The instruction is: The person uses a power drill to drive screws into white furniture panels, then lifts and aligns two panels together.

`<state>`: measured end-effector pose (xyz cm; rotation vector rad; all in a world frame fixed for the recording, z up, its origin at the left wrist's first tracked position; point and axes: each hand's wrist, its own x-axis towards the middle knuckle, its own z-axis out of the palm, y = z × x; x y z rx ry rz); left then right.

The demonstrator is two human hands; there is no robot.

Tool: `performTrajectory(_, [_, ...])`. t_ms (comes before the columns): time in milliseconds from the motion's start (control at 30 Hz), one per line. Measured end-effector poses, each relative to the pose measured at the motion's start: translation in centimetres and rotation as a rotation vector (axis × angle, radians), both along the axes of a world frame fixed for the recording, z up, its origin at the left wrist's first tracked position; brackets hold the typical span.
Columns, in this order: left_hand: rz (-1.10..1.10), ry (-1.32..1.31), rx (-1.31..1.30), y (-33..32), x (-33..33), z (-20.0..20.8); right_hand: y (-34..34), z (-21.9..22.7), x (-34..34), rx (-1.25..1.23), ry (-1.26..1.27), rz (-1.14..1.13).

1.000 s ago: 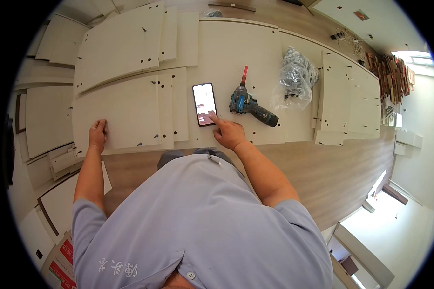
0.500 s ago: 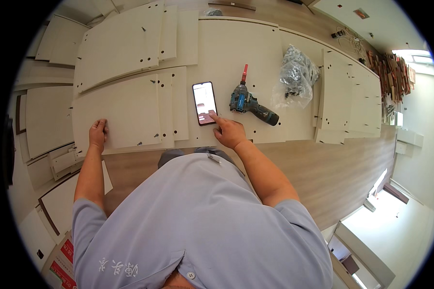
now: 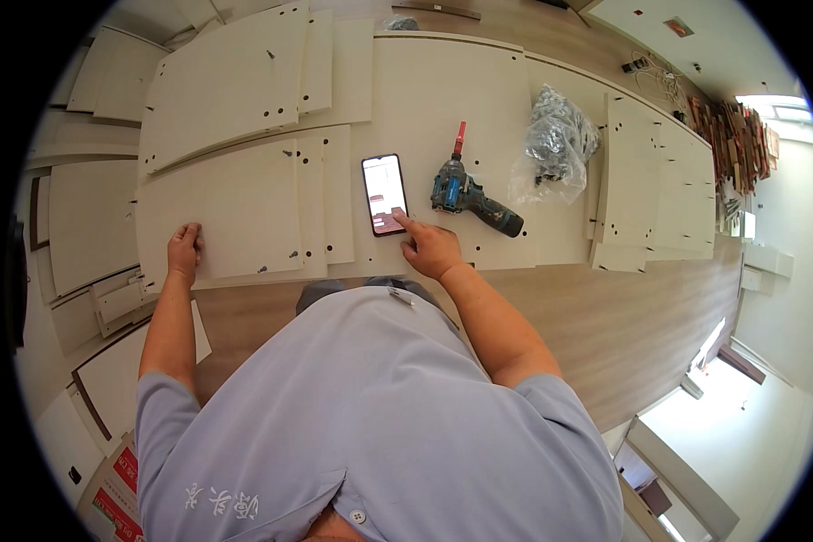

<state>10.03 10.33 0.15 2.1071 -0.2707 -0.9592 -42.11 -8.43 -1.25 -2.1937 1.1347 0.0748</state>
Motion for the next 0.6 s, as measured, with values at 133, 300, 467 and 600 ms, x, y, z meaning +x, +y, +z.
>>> performTrajectory(133, [0.02, 0.007, -0.012, 0.29, 0.18, -0.38, -0.05, 0.27, 0.12, 0.012, 0.008, -0.002])
performTrajectory(300, [0.006, 0.002, 0.008, -0.12, -0.11, 0.2, -0.05, 0.25, 0.09, 0.007, 0.007, -0.009])
performTrajectory(467, [0.006, 0.013, -0.005, 0.23, 0.32, -0.22, -0.09, 0.78, 0.26, 0.022, 0.005, -0.01])
performTrajectory(600, [0.003, 0.017, -0.009, 0.28, 0.49, -0.36, -0.13, 0.9, 0.29, 0.033, 0.015, -0.003])
